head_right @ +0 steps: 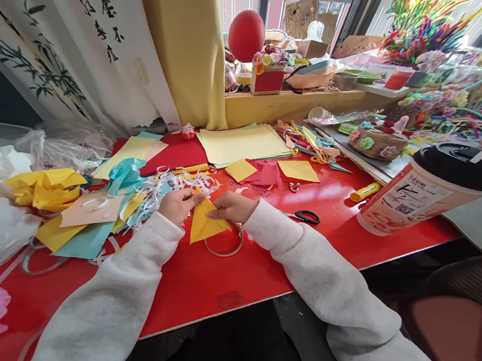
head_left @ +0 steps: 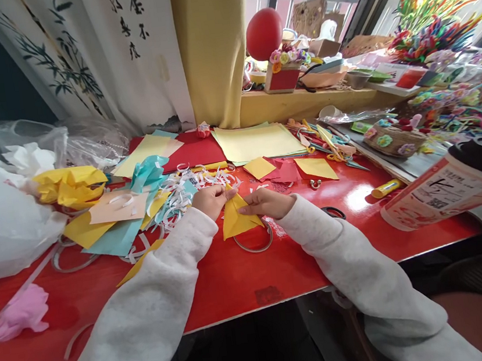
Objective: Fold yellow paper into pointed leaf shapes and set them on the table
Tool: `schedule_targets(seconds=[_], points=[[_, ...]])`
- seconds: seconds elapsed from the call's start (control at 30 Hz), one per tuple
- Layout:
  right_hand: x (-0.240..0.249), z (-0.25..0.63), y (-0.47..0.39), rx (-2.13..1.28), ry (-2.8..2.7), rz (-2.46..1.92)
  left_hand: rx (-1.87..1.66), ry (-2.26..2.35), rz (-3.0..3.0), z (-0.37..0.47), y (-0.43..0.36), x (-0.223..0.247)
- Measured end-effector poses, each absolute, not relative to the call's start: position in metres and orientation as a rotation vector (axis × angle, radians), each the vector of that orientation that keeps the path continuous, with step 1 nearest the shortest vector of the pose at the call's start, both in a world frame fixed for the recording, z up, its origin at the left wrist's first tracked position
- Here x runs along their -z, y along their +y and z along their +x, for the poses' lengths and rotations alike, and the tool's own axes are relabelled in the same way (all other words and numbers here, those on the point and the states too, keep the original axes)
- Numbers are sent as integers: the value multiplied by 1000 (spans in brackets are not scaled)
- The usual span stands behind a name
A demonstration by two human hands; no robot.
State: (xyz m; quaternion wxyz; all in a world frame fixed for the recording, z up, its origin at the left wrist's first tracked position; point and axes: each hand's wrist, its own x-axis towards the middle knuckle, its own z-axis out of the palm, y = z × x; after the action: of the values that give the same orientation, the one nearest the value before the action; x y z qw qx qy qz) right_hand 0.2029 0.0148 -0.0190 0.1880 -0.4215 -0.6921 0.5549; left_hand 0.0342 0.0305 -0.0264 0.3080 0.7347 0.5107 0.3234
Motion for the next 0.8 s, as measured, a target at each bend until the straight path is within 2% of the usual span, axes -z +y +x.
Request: schedule_targets(seconds=[0.13,0.33,0.6,0.8], points=[[21,203,15,-1523,-2004,-1184,-840,1394,1972,34,30,24],[16,200,10,-1664,-1983,-1076,-858,1449,1946,34,27,18],[21,194,12,-1816,-1587,-1053,-988,1403,1865,30,34,27],[16,197,17,-1647,-1277,-1138,-1035,1174,1664,31,30,15]])
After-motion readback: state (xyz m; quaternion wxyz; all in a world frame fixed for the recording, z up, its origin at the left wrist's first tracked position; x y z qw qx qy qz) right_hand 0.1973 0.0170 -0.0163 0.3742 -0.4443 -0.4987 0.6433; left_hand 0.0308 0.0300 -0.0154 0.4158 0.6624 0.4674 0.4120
